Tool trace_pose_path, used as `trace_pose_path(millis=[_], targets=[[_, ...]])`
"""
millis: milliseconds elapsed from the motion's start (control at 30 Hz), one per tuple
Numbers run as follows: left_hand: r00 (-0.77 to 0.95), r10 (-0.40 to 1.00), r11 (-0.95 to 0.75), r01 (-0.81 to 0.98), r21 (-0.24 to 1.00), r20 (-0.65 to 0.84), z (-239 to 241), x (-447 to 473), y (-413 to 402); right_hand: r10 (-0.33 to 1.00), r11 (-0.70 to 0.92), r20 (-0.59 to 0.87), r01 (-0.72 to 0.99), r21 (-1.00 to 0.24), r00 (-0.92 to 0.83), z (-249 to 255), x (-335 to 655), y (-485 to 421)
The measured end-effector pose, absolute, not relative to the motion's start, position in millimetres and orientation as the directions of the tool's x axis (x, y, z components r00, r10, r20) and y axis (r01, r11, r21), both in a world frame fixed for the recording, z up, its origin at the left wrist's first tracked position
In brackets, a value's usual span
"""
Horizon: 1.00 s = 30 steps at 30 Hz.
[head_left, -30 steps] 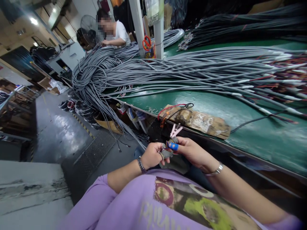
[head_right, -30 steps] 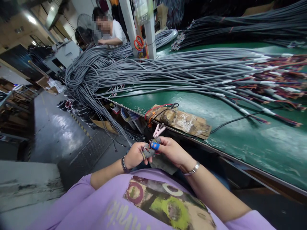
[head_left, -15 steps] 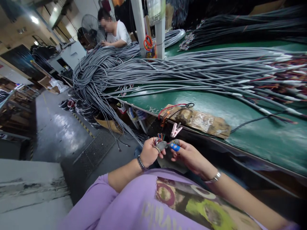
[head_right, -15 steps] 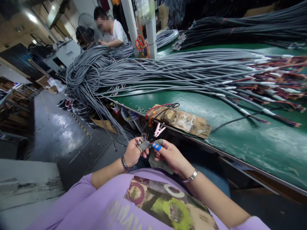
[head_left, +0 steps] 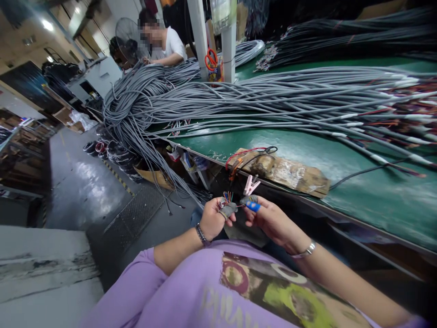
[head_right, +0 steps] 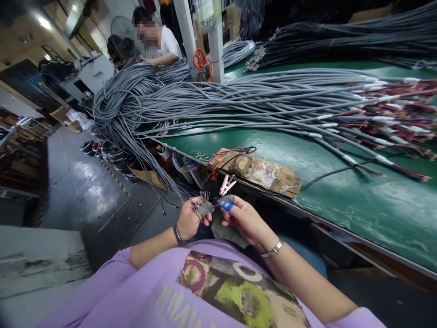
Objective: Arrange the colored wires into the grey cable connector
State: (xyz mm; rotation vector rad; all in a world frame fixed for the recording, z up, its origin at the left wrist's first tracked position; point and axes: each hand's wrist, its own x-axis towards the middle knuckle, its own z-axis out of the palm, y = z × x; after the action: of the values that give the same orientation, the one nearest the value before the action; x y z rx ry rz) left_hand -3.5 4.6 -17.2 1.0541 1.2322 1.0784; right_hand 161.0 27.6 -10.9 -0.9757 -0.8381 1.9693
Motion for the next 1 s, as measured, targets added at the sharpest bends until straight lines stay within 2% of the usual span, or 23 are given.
trace_pose_path(millis=[167,400,533,600,767,1000], targets=[[0.037,0.983,0.183,-0.029,0.983,-0.182,-17.6,-2.8,4.8,0.864,-0.417,-0.315,-0.209,-0.884,-0.392,-15.1,155.2,22.5],[0.021,0.983,0.183,-0.026,0.983,-0.182,-15.2,-3.2,2.7,0.854,-0.448,-0.362,-0.173,-0.877,-0.375,-13.7,150.9,21.6],[0.073,0.979,0.19,-0.023,0.981,-0.188,-14.5,-4.3,4.2,0.918,-0.314,-0.252,-0.175,-0.933,-0.308,-8.7,150.3,21.2],[0.113,0.973,0.202,-0.021,0.979,-0.199,-12.7,-5.0,5.4,0.938,-0.261,-0.204,-0.186,-0.947,-0.279,-7.5,150.3,21.9],[0.25,0.938,0.232,0.064,0.971,-0.241,-6.7,-4.9,4.1,0.915,-0.33,-0.252,-0.224,-0.917,-0.316,-9.9,147.0,23.6],[0.113,0.975,0.193,-0.022,0.981,-0.189,-9.6,-3.5,1.1,0.921,-0.386,-0.32,-0.408,-0.827,-0.224,-8.8,150.4,31.9]])
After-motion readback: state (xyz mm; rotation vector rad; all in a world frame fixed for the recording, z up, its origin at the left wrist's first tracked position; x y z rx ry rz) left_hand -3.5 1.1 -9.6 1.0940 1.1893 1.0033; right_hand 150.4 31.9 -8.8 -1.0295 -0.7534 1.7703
